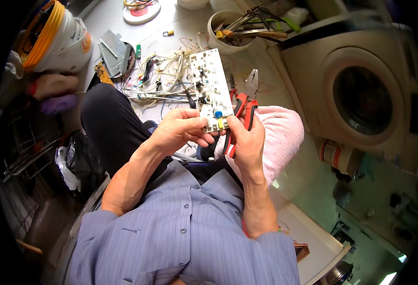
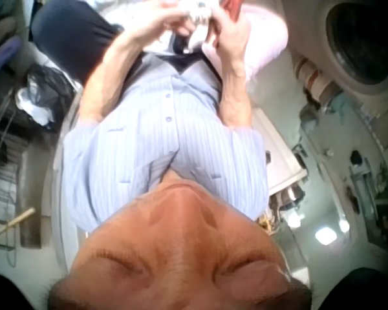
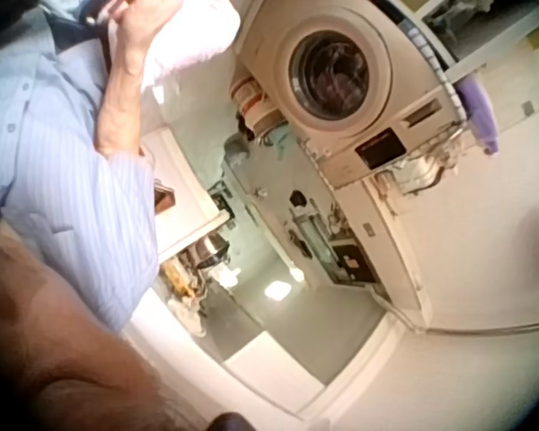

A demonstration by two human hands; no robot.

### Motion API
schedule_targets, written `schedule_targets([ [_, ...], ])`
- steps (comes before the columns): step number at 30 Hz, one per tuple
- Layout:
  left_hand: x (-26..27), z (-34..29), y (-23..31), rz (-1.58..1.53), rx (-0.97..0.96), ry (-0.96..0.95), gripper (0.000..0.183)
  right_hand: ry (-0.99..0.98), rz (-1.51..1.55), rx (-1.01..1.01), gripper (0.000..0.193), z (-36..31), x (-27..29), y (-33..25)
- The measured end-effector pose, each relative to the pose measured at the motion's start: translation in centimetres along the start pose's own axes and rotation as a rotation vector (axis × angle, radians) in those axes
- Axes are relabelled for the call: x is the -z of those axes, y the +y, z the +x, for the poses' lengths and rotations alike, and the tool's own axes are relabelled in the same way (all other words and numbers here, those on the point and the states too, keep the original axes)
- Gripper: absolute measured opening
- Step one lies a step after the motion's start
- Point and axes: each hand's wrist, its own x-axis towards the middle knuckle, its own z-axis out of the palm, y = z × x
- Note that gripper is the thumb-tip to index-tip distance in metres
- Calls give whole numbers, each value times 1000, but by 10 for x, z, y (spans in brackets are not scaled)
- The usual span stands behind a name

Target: The person uses pliers to pull components from a circuit board and cut wires among a pile of electronic parts on a floor.

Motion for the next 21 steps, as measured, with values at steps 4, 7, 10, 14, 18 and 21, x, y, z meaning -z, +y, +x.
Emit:
schedule_targets([
  [4,-1,0,0,-32,-30,-14,30,-29,77,-50,16,4,3,0],
  [7,-2,-1,0,-26,-31,-16,30,-25,114,-97,13,4,5,1],
  [10,-1,-1,-1,-23,-37,-9,31,-15,158,-131,12,5,10,7],
  [14,-3,-2,0,-37,-32,1,32,2,178,-171,11,7,8,9],
  [18,-5,-2,1,-27,-51,8,30,-5,199,-171,10,9,7,11],
  [21,-3,-2,-1,-21,-40,18,30,14,195,-163,14,10,9,16],
])
